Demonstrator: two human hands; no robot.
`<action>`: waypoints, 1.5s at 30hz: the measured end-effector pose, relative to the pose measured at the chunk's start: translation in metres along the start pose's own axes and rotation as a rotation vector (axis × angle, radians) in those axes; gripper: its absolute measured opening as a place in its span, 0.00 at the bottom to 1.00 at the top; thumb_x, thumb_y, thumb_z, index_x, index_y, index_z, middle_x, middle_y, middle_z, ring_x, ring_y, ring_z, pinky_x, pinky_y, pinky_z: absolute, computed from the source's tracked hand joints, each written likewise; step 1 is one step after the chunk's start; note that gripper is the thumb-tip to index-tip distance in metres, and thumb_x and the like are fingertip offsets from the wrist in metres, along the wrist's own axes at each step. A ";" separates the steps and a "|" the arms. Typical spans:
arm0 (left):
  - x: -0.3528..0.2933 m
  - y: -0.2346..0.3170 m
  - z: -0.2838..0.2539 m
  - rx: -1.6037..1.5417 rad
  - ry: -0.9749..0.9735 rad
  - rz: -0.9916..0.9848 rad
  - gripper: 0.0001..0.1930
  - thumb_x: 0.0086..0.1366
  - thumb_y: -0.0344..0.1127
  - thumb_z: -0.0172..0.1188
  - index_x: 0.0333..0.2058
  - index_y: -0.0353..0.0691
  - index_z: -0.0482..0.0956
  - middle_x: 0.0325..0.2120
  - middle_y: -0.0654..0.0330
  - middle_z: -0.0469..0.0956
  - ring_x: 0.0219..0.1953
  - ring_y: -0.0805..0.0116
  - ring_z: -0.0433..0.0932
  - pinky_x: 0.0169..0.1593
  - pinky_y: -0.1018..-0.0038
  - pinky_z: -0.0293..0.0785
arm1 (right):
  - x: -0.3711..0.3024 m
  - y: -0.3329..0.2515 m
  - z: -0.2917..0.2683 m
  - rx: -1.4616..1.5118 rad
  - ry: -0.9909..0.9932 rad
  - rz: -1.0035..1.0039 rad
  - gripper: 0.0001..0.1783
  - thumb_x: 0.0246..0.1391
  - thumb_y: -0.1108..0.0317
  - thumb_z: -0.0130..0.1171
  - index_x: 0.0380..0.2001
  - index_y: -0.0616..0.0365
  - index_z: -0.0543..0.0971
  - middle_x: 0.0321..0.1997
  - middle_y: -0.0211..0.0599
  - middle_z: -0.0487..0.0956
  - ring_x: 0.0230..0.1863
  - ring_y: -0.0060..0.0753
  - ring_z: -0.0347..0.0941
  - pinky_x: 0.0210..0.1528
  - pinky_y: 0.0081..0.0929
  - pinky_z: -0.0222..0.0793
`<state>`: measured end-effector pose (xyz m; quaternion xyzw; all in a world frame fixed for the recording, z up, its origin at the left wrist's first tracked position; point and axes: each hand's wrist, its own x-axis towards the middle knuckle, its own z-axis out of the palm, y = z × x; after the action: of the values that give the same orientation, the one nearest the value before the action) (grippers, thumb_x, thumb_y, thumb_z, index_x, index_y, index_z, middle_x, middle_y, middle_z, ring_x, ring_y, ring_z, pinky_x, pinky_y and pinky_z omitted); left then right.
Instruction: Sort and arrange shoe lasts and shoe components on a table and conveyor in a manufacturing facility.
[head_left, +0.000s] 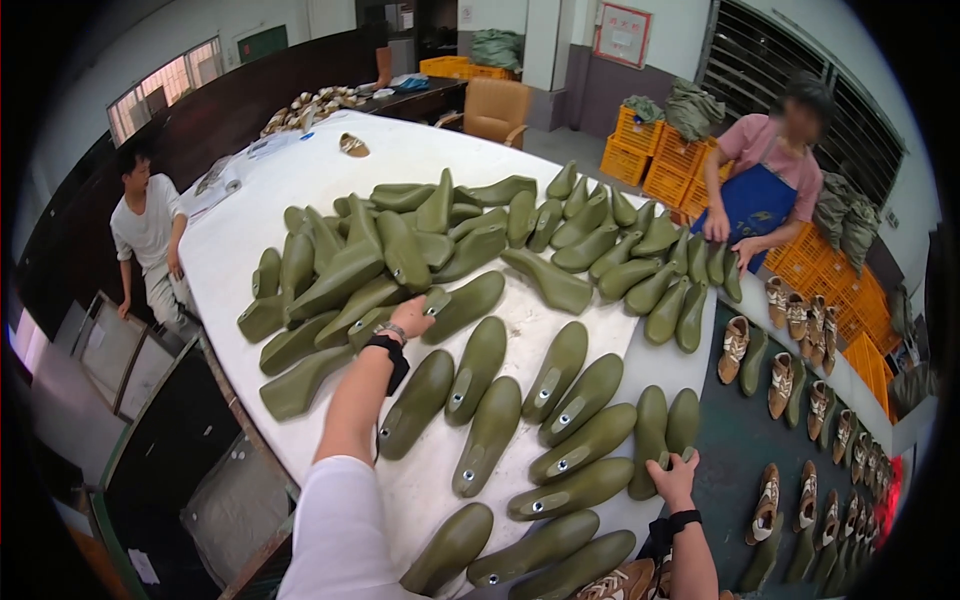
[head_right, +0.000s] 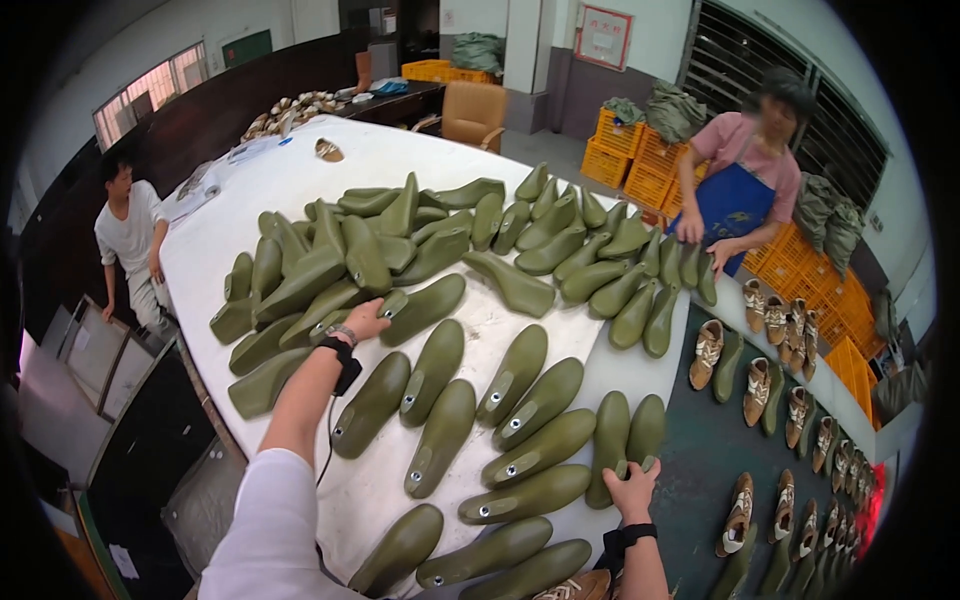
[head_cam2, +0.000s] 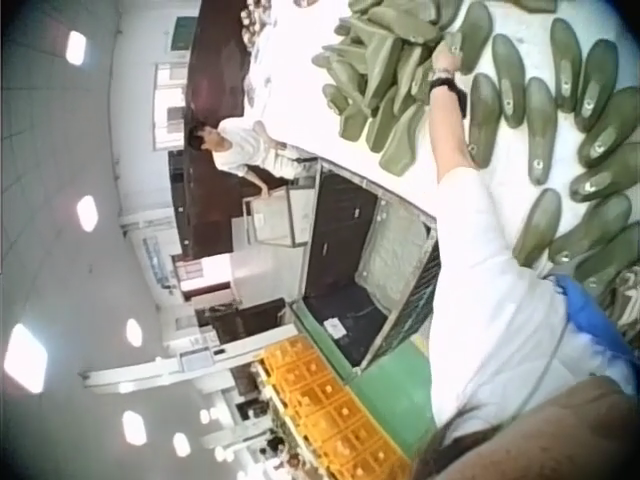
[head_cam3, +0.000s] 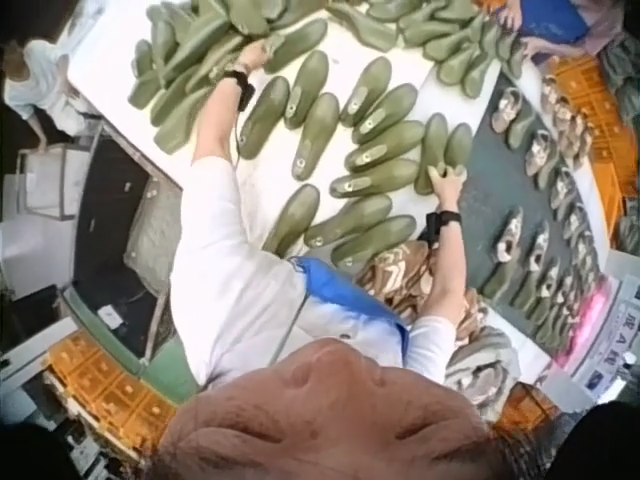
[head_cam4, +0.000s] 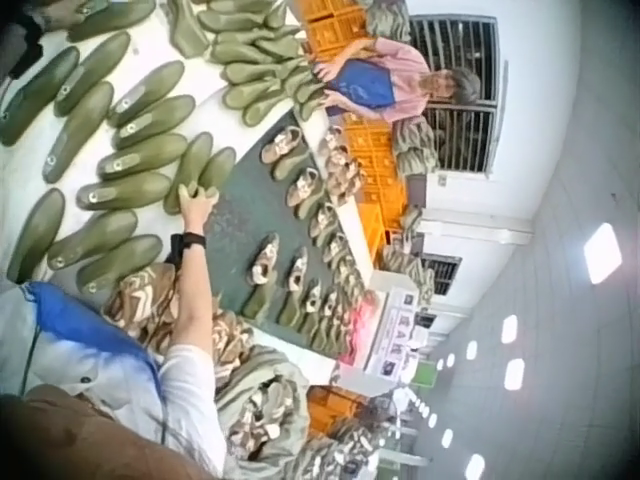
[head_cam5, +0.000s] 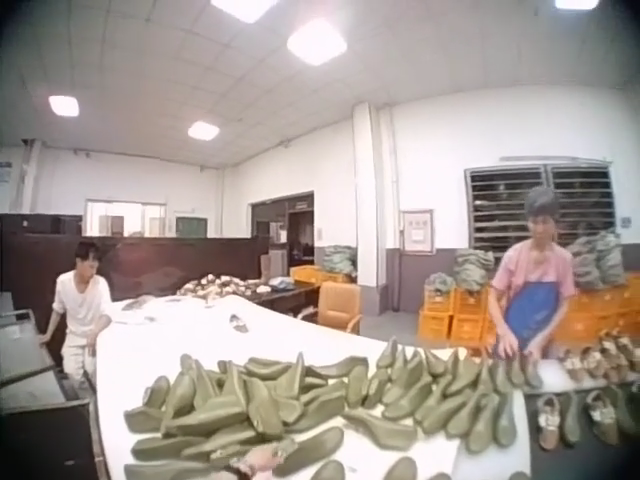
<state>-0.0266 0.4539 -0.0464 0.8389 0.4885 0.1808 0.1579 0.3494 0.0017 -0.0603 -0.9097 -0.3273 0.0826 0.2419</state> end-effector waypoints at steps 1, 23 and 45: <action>0.011 0.008 0.007 0.010 -0.116 -0.023 0.24 0.49 0.44 0.60 0.41 0.33 0.71 0.38 0.43 0.74 0.43 0.48 0.73 0.46 0.62 0.69 | -0.001 -0.002 0.000 -0.001 -0.011 0.015 0.31 0.33 0.49 0.63 0.38 0.64 0.77 0.61 0.62 0.50 0.54 0.60 0.61 0.56 0.38 0.60; -0.077 -0.064 -0.031 0.249 0.455 -0.010 0.23 0.49 0.38 0.60 0.43 0.32 0.70 0.42 0.45 0.70 0.45 0.48 0.71 0.47 0.62 0.69 | 0.005 -0.001 0.004 0.065 -0.001 -0.047 0.29 0.34 0.53 0.64 0.36 0.68 0.77 0.61 0.63 0.49 0.57 0.57 0.58 0.56 0.35 0.58; -0.051 -0.055 -0.032 0.017 -0.095 -0.663 0.36 0.37 0.49 0.65 0.44 0.30 0.72 0.43 0.44 0.74 0.46 0.54 0.74 0.50 0.67 0.69 | 0.005 0.001 0.002 0.035 -0.011 -0.009 0.29 0.34 0.52 0.63 0.36 0.66 0.77 0.60 0.66 0.49 0.58 0.59 0.55 0.57 0.36 0.56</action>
<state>-0.1064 0.4376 -0.0498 0.6433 0.7283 0.0759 0.2236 0.3534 0.0045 -0.0623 -0.9033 -0.3315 0.0922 0.2562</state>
